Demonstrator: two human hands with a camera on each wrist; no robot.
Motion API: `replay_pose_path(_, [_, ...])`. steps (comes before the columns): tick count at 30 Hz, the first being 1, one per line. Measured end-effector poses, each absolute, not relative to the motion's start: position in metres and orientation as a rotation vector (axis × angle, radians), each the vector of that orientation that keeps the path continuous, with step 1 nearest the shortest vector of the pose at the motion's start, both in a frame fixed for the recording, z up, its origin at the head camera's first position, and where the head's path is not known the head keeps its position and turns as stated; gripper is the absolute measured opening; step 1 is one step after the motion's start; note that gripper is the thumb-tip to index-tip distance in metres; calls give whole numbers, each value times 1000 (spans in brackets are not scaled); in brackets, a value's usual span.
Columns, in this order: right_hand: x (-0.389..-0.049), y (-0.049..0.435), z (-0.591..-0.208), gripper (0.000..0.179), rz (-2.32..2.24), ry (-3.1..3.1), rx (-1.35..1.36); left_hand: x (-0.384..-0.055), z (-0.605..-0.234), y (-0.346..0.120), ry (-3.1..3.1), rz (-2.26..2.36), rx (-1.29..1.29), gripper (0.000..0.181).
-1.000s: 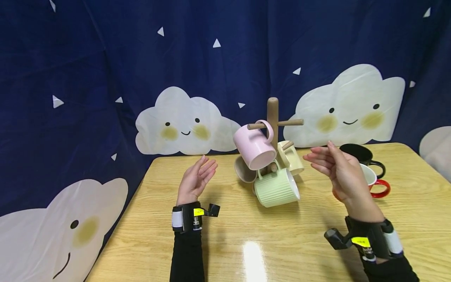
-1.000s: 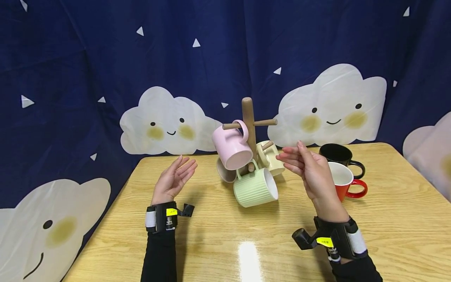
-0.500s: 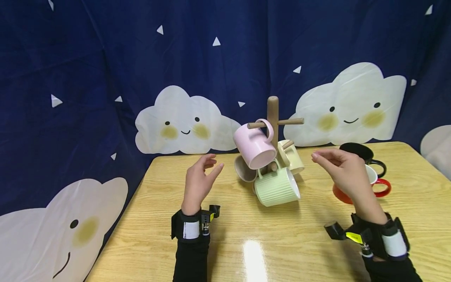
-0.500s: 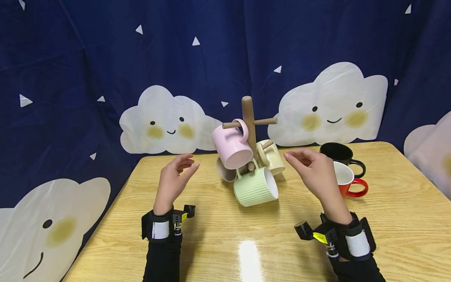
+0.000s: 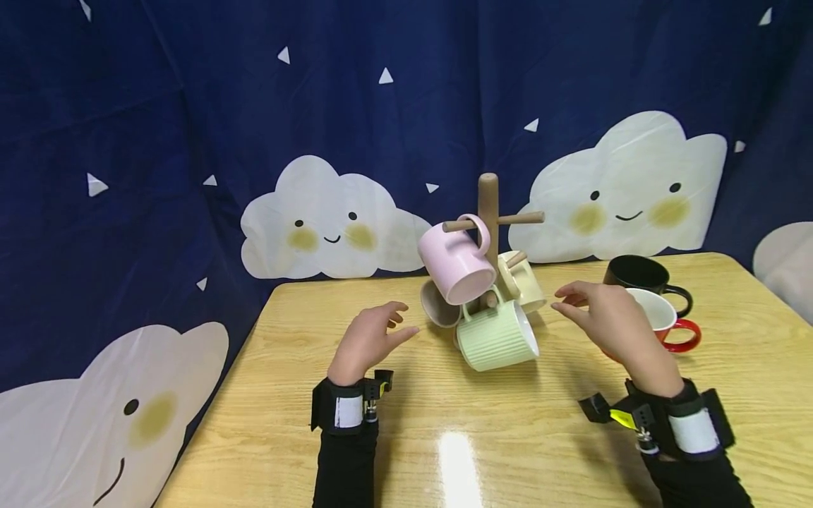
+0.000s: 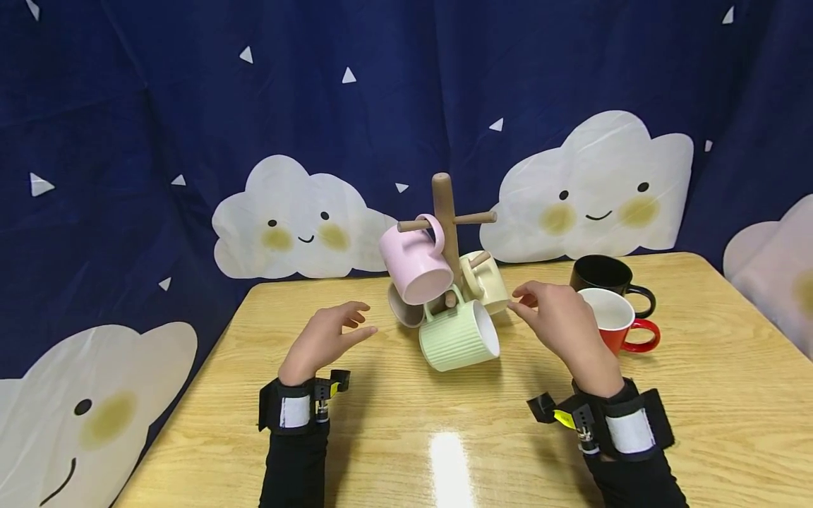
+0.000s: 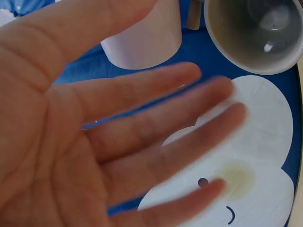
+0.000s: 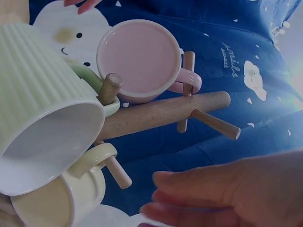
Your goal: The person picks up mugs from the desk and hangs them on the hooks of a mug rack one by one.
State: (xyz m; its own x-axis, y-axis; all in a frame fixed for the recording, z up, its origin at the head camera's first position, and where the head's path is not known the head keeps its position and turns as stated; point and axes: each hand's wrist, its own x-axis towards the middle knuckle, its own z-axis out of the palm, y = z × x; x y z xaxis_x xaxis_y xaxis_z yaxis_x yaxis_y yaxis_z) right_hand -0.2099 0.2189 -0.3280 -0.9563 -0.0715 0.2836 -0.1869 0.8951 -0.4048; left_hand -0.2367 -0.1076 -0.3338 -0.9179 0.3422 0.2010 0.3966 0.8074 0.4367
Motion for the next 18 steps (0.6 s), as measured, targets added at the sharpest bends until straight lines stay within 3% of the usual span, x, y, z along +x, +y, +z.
replay_pose_path(5, [-213, 218, -320, 26, 742, -2534, 122, -237, -335, -107, -2692, -773, -600, 34])
replay_pose_path(9, [-231, 214, -290, 26, 825, -2312, 105, -237, -336, -105, -2589, -788, -594, 29])
replay_pose_path(18, [-309, 214, -208, 51, 1424, -2679, 643, -239, -334, -103, -2588, -806, -579, 26])
